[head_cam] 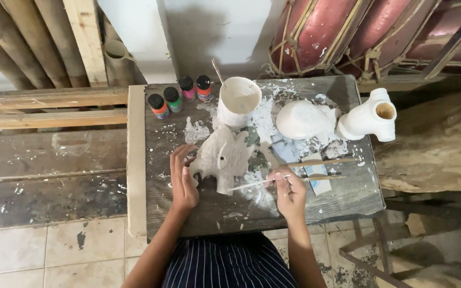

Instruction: Applying white paint or plaster to small sculptures using a brush

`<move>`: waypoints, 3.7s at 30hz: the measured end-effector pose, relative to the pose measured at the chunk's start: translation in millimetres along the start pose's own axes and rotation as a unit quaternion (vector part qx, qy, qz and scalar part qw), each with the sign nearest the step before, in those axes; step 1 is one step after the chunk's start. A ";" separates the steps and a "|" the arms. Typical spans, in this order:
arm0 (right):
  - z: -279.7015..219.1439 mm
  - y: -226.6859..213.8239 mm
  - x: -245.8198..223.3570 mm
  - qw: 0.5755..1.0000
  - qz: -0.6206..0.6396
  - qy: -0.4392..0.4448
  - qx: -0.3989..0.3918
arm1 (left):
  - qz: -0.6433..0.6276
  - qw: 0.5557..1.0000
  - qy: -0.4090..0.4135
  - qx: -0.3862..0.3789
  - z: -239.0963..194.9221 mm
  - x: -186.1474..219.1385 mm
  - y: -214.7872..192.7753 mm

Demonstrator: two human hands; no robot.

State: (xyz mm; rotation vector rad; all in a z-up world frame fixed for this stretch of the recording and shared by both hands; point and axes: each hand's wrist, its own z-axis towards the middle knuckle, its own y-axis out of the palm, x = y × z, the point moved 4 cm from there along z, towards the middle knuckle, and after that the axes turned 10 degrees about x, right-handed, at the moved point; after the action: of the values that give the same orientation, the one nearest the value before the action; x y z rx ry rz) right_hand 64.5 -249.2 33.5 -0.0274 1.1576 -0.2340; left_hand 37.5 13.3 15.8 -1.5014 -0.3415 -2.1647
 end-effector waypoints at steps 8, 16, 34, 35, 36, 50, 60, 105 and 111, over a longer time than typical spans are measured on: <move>59.6 -23.4 -1.7 0.983 0.045 -0.086 0.156 | -0.009 0.999 0.003 0.032 -4.8 -10.5 1.1; 176.4 58.6 -56.0 0.965 -0.131 -0.197 -0.116 | -0.018 0.996 -0.016 0.088 -5.8 -17.1 -0.6; 189.2 125.4 -3.4 0.761 -0.414 -0.112 -0.487 | 0.031 0.992 -0.019 0.121 -8.8 -17.3 -5.2; 188.4 122.4 -1.0 0.774 -0.411 -0.122 -0.466 | 0.035 0.993 -0.008 0.112 -8.0 -18.6 -4.6; 187.8 119.3 1.5 0.787 -0.408 -0.132 -0.444 | 0.040 0.994 0.003 0.102 -7.0 -20.0 -3.8; 147.4 0.1 -41.2 0.983 0.025 -0.104 -0.149 | 0.057 0.992 -0.022 0.107 -12.1 -31.3 -7.6; 86.7 -24.9 33.2 0.979 0.190 0.070 -0.024 | 0.076 0.990 -0.044 0.110 -4.7 -10.2 -1.7; 19.8 -13.4 56.3 0.993 0.108 0.047 0.024 | 0.053 0.995 -0.024 0.081 -6.6 -28.0 -3.9; 17.9 -7.1 68.6 0.982 0.162 0.072 0.068 | 0.051 0.995 -0.026 0.082 -5.5 -26.2 -4.3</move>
State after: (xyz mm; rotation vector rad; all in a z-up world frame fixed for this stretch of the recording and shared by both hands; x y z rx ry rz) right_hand 105.6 -271.4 -20.2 0.2999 1.2678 -0.0256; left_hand 38.3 20.8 -10.3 -1.4536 -0.4397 -1.9710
